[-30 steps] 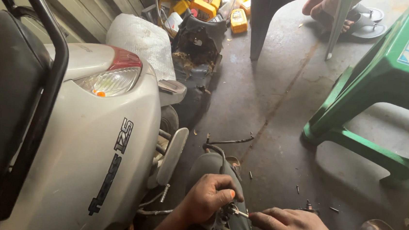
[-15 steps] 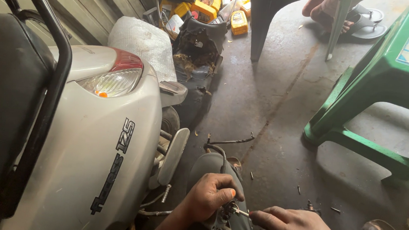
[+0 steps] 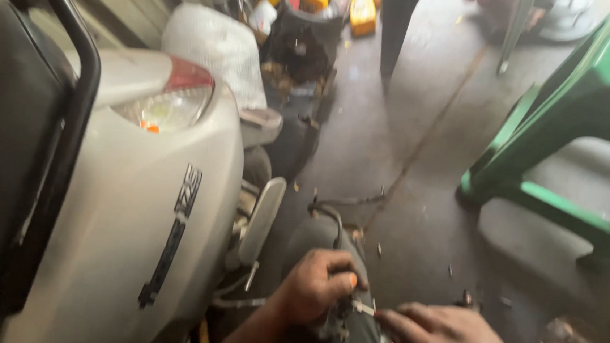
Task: The recorder is disassembling and cleaning a motorcycle starter motor.
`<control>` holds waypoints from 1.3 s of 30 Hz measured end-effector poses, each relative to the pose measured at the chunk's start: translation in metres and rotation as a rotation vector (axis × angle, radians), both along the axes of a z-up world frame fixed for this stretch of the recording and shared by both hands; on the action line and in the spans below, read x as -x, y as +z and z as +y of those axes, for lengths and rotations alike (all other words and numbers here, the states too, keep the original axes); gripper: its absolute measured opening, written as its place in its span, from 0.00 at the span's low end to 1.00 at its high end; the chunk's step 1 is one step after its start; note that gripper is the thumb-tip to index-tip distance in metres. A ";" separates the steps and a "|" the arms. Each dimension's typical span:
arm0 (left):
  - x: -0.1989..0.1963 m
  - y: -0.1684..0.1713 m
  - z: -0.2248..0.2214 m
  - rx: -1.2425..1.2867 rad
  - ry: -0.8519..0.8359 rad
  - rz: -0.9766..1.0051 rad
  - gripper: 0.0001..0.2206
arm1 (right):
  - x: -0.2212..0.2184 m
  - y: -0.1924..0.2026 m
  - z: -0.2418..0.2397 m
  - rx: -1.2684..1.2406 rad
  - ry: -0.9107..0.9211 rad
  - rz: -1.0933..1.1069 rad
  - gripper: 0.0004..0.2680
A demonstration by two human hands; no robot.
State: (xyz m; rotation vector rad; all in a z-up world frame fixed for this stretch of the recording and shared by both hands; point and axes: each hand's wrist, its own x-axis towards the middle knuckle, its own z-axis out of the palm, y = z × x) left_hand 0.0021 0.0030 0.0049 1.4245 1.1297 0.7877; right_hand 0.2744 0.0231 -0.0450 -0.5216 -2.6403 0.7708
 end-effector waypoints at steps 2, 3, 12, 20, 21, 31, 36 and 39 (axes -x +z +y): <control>0.000 0.003 0.005 -0.010 0.001 0.012 0.12 | 0.000 -0.002 0.003 0.013 -0.030 -0.021 0.16; -0.001 0.003 0.002 0.009 0.012 0.015 0.12 | 0.000 -0.004 -0.001 0.055 -0.051 -0.050 0.16; 0.003 0.001 0.003 -0.009 -0.022 -0.011 0.12 | -0.003 -0.043 -0.001 -0.271 -0.015 0.136 0.17; 0.009 0.002 0.019 0.018 -0.053 0.010 0.12 | 0.006 -0.025 0.002 -0.407 -0.040 0.151 0.18; 0.009 0.003 0.018 0.010 -0.056 0.041 0.12 | 0.006 -0.029 -0.002 -0.368 -0.061 0.183 0.15; 0.013 -0.017 0.026 0.042 -0.057 0.144 0.12 | 0.026 0.009 0.006 -0.176 -0.105 0.182 0.12; 0.016 -0.022 0.030 0.026 -0.071 0.116 0.11 | 0.024 0.001 0.001 -0.129 -0.183 0.172 0.16; 0.016 -0.027 0.028 0.013 -0.066 0.109 0.11 | 0.024 0.002 0.000 -0.110 -0.183 0.149 0.16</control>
